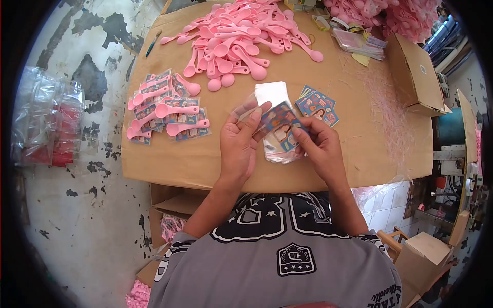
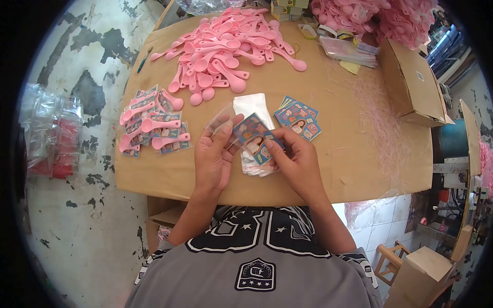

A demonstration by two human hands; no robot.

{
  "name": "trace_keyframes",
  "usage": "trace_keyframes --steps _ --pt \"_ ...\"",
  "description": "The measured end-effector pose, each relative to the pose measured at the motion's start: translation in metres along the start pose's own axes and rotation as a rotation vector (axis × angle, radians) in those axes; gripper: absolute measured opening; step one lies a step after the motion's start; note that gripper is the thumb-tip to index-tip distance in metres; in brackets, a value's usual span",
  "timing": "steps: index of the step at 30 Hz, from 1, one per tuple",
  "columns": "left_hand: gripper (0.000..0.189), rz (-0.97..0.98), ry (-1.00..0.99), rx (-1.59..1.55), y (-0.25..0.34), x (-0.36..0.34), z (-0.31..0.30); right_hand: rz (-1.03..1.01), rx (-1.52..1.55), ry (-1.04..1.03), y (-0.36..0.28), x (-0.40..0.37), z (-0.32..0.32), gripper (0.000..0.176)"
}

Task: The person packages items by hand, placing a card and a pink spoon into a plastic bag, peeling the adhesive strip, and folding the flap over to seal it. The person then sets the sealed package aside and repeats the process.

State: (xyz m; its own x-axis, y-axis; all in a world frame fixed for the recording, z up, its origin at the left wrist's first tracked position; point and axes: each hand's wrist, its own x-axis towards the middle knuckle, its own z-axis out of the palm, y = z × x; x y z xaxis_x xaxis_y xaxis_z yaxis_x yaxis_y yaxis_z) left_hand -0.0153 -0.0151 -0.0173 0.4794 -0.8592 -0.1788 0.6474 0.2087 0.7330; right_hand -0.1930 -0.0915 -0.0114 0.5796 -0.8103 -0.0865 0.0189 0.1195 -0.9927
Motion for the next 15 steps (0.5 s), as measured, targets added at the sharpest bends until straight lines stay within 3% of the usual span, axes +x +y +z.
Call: trace_keyframes --steps 4,7,15 --pt "0.038 -0.014 -0.087 0.027 -0.007 0.001 0.003 0.123 -0.074 -0.118 -0.001 0.0 -0.01 0.03" --pt "0.029 -0.004 -0.056 -0.006 -0.012 0.0 0.007 0.035 0.144 -0.013 -0.005 0.002 -0.004 0.027" --pt "0.027 -0.023 -0.107 -0.003 -0.026 0.002 0.016 -0.07 0.313 0.132 0.011 0.008 0.01 0.017"
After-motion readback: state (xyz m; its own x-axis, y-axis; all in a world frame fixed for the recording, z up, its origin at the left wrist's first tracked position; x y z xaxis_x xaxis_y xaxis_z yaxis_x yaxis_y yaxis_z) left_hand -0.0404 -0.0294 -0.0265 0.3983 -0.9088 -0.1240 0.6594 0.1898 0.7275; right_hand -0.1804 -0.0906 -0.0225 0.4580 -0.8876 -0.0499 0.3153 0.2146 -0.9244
